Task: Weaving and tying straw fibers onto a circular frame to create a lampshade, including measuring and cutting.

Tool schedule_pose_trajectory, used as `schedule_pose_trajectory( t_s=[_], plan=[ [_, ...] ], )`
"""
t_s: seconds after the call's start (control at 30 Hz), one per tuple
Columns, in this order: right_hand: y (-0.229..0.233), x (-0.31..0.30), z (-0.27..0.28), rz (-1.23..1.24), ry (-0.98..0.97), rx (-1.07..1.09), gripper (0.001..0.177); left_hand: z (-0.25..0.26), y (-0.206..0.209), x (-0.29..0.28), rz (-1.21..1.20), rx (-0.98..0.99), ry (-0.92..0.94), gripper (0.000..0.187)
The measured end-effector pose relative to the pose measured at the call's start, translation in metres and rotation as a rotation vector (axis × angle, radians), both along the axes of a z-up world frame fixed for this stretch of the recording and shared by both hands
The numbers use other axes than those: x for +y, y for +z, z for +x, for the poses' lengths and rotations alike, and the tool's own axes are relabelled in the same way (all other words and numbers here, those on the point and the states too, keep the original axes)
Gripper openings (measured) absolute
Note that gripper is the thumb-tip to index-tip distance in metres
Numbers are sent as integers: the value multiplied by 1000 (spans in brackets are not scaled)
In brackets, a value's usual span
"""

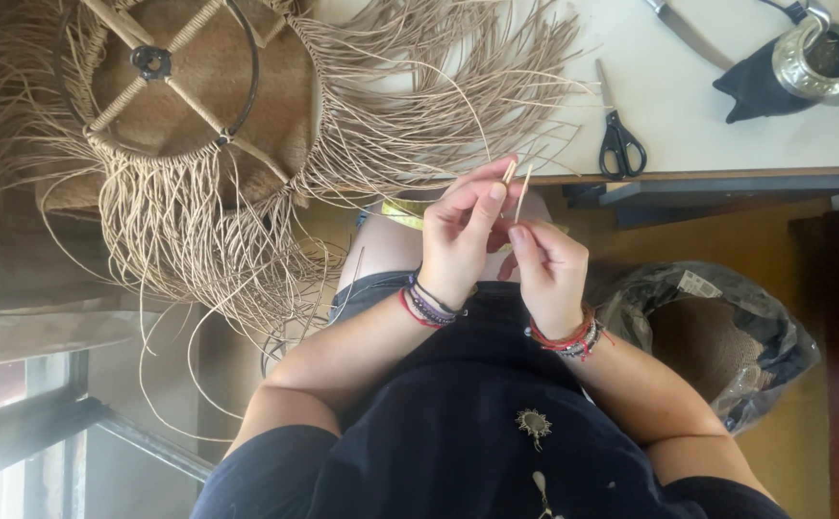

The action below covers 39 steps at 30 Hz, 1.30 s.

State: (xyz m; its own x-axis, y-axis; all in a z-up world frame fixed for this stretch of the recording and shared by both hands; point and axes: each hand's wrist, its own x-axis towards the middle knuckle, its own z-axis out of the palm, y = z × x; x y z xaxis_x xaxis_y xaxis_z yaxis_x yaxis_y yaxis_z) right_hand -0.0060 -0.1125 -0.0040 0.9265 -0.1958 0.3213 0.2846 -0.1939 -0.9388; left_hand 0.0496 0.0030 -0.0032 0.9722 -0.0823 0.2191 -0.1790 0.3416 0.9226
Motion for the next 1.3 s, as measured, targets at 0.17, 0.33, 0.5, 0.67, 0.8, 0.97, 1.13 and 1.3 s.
schedule_pose_trajectory(
  t_s=[0.17,0.33,0.5,0.67,0.8,0.97,1.13,1.3],
  plan=[
    [-11,-3,5,-44,8,-44,27,-4,10,-1,41,-4,-5,20],
    [-8,-4,6,-79,33,-50,31,-9,16,0,61,-13,-12,20],
    [10,-2,10,103,166,91,23,-10,17,-1,67,9,-2,15],
    [10,-20,-2,237,324,366,25,4,2,-5,-200,260,36,21],
    [11,-79,-15,-357,319,445,25,45,-10,38,-405,480,179,22],
    [17,-145,-46,-516,333,578,27,49,-3,93,-344,324,200,23],
    [44,-151,-48,-683,301,624,24,21,-4,108,1177,-300,272,62],
    [39,-125,-36,-908,500,381,20,-52,95,47,846,-739,-194,28]
  ],
)
